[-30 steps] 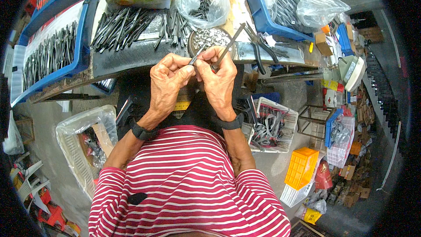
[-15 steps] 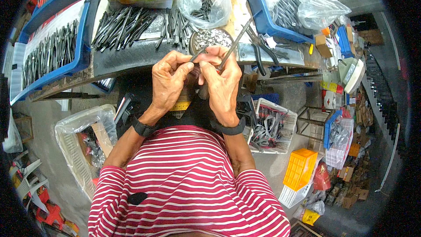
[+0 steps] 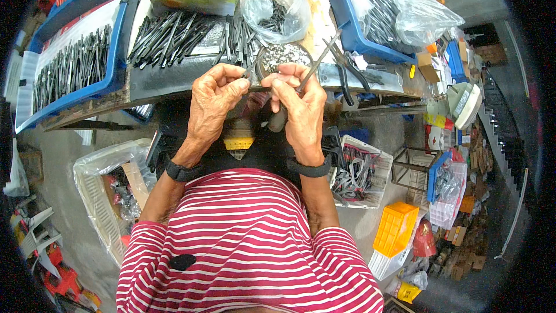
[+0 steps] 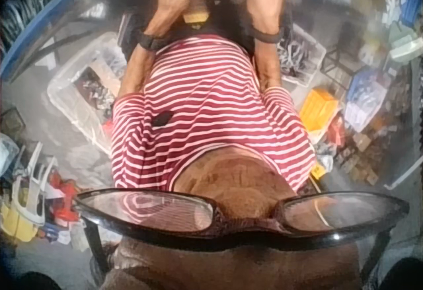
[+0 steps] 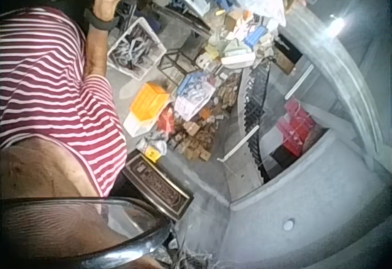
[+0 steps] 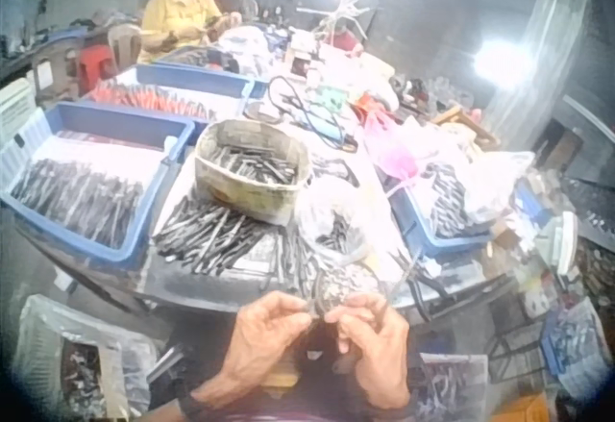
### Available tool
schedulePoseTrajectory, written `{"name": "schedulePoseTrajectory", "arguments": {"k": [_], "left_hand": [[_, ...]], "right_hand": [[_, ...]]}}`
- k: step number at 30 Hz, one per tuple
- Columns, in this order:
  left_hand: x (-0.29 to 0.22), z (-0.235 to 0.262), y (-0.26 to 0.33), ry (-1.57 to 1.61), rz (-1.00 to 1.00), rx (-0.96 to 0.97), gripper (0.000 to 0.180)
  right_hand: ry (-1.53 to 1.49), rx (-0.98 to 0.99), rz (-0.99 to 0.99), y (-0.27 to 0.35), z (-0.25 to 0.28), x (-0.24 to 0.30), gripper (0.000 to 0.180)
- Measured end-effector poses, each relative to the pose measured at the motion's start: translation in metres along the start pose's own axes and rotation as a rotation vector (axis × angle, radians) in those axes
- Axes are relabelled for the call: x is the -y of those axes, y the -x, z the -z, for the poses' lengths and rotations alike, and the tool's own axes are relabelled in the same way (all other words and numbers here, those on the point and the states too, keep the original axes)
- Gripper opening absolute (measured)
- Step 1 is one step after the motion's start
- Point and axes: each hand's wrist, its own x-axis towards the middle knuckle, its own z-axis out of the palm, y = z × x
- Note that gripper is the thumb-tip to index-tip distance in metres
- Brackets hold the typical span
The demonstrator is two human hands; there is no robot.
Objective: The person repeatedly picks a metal rod and a small metal ball bearing from a container, then presses the ball into the end of the rod using a screwdriver. The person continues this process for multiple units, placing each assembled fastener on the table.
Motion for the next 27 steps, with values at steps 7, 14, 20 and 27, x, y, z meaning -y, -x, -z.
{"name": "schedulePoseTrajectory", "arguments": {"k": [7, 14, 20, 27], "left_hand": [[-0.003, 0.0, 0.0, 0.042, -0.063, -0.04, 0.019], [-0.002, 0.002, 0.001, 0.022, -0.105, -0.043, 0.015], [0.003, 0.004, -0.003, 0.022, -0.174, -0.055, 0.012], [-0.003, 0.016, -0.01, 0.035, -0.237, -0.069, 0.011]], "right_hand": [[-0.199, 0.0, -0.101, -0.006, 0.009, 0.003, 0.026], [-0.447, 0.086, -0.135, -0.01, 0.015, 0.006, 0.021], [-0.499, 0.168, -0.112, -0.014, 0.02, 0.008, 0.019], [-0.332, 0.268, 0.037, -0.016, 0.008, 0.016, 0.016]]}}
